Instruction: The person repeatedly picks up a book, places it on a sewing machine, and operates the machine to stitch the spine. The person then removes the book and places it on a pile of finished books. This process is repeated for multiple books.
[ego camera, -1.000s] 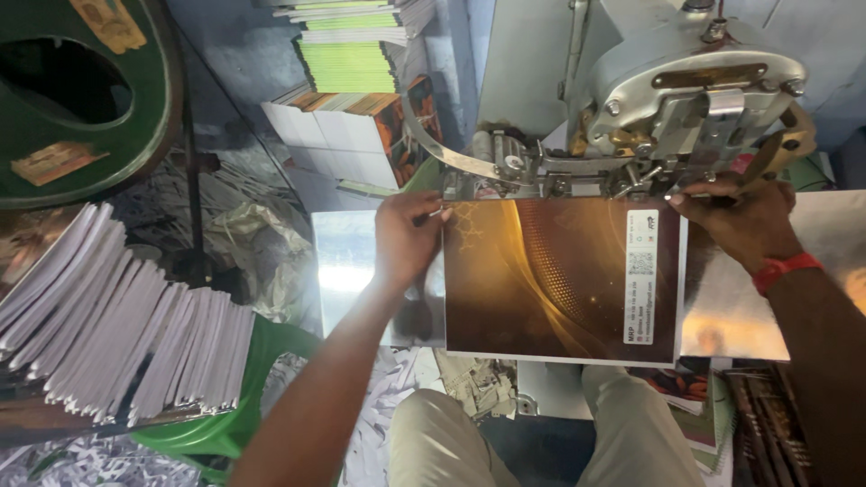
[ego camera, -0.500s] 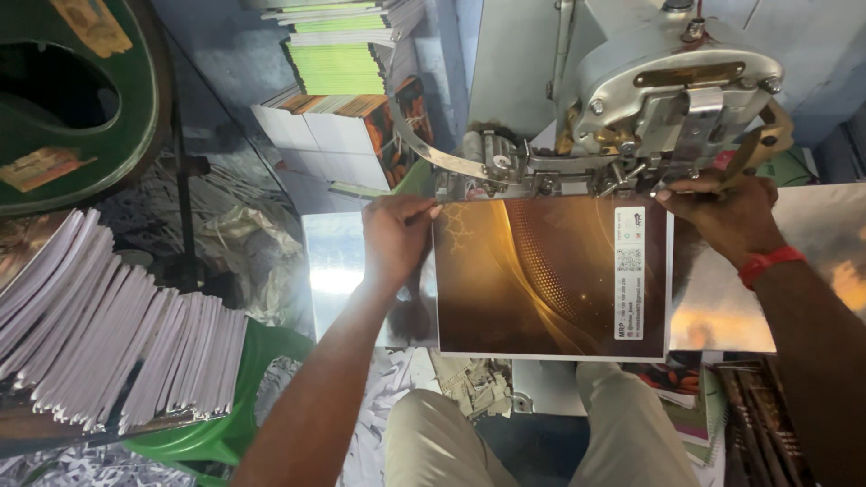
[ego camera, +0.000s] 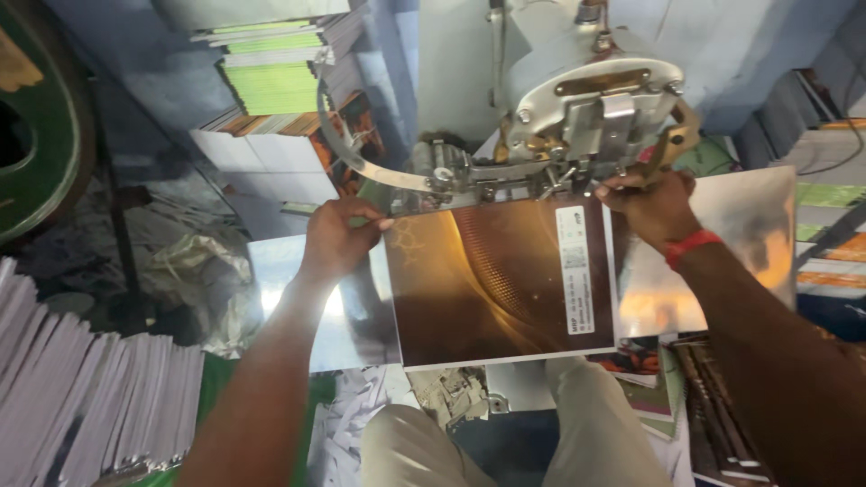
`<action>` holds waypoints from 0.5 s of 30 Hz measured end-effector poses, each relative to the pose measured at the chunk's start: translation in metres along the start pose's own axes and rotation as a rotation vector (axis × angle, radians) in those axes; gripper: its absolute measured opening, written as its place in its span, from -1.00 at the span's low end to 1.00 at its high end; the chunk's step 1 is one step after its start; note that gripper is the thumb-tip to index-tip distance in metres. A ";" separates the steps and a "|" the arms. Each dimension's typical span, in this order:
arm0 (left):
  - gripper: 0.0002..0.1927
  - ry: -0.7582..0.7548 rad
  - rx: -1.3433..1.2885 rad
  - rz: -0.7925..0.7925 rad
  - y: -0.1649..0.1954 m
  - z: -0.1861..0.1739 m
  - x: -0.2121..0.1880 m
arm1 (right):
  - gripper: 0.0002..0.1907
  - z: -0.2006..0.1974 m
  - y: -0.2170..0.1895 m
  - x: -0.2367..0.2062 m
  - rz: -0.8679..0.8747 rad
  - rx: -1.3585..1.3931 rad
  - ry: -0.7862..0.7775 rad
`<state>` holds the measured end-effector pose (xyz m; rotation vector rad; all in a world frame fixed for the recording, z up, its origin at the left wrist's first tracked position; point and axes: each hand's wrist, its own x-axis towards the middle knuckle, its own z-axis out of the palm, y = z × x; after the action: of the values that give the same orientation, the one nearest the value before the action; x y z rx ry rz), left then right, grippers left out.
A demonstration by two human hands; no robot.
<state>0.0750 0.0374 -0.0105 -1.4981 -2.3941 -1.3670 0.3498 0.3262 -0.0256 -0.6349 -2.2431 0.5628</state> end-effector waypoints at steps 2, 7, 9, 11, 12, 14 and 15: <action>-0.90 -0.010 -0.039 -0.094 0.000 0.003 -0.002 | -0.78 0.000 -0.003 -0.001 0.034 0.102 -0.015; -0.91 0.023 -0.085 -0.090 0.000 0.017 -0.004 | -0.88 -0.010 -0.009 -0.003 -0.055 -0.154 0.027; -0.91 0.036 -0.106 -0.091 0.000 0.022 -0.003 | -0.88 -0.015 -0.009 -0.003 -0.047 -0.077 0.024; -0.91 0.044 -0.107 -0.115 0.000 0.026 -0.004 | -0.87 -0.017 -0.009 -0.006 0.017 0.087 0.016; -0.91 0.079 -0.060 -0.028 0.000 0.026 -0.003 | -0.87 -0.017 -0.008 -0.007 0.032 0.099 0.019; -0.91 0.150 0.027 0.146 -0.001 0.028 -0.003 | -0.86 -0.017 -0.006 -0.008 0.060 0.115 0.022; -0.90 0.115 0.011 0.057 0.000 0.028 -0.003 | -0.86 -0.018 -0.005 -0.008 0.043 0.077 0.028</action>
<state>0.0881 0.0545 -0.0294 -1.4317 -2.2695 -1.3859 0.3665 0.3207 -0.0155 -0.6489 -2.1756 0.6540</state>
